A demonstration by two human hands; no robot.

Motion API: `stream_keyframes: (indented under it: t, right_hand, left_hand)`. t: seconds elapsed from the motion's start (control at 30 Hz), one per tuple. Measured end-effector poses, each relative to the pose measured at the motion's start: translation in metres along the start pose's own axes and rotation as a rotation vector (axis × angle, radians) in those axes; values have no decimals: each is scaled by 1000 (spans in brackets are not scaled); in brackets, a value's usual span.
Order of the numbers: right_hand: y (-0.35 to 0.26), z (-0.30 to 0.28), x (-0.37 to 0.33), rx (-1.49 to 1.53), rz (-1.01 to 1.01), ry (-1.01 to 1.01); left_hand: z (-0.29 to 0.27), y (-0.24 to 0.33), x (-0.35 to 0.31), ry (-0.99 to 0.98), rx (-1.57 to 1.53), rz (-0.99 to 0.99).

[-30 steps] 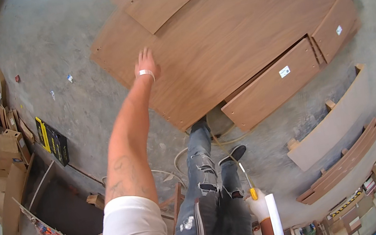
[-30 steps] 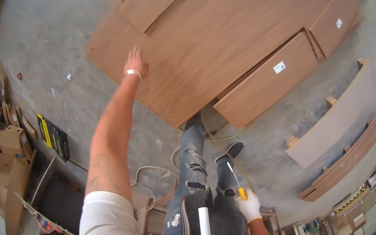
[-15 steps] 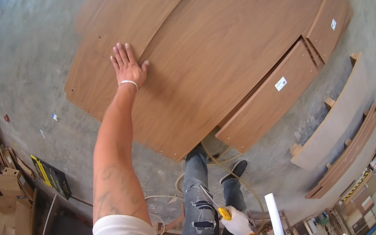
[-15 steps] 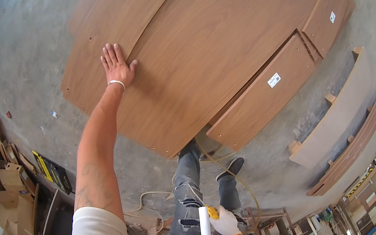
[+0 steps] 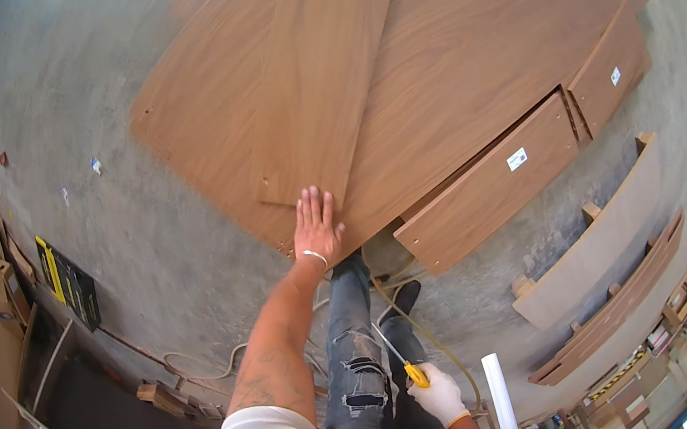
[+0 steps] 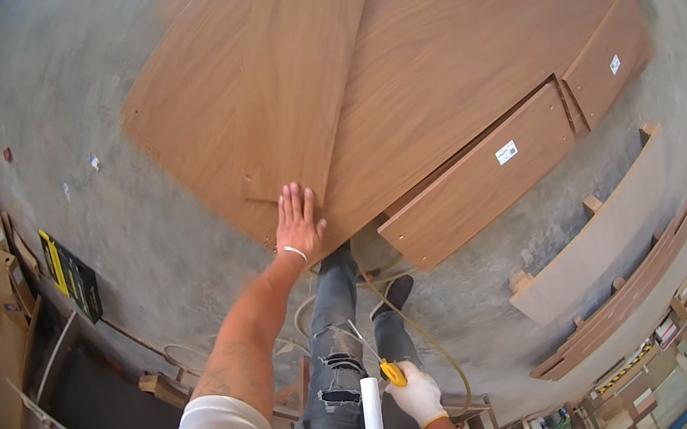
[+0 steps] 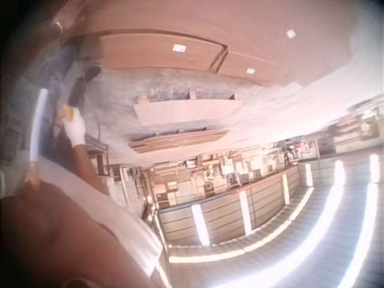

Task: The person wipes a large flat surface with a cloth, then picks up a yellow air blow gun and cleans dust from multiple wooden panels on the floor. The person moves between panels, blowing air along edges and surfaces, and occasionally repositions panels to access different areas.

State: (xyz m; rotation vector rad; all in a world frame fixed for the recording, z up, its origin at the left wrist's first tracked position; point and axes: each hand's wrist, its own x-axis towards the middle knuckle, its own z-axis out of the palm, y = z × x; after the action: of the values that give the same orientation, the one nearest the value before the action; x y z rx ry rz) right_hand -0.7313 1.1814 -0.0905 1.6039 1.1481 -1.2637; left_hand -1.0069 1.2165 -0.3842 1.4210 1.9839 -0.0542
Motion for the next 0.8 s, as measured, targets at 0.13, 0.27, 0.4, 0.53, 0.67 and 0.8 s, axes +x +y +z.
stream_keyframes:
  t: [0.13,0.27,0.4,0.53,0.67,0.8]
  right_hand:
    - [4,5,3,-112,-43,-24]
    - [37,25,17,-10,-9,-79]
    - [46,27,19,-113,-33,-58]
    - [85,38,29,-34,-20,-58]
    - [92,38,22,-104,-81,13]
    - [87,46,29,-100,-84,-48]
  left_hand:
    - [42,5,-79,-153,-30,-58]
    - [64,-8,-140,-247,43,-84]
    - [85,-31,-182,-314,104,-195]
    - [77,-44,-203,-388,166,-305]
    - [65,-45,-183,-219,29,-612]
    - [54,-36,-122,-194,-53,-954]
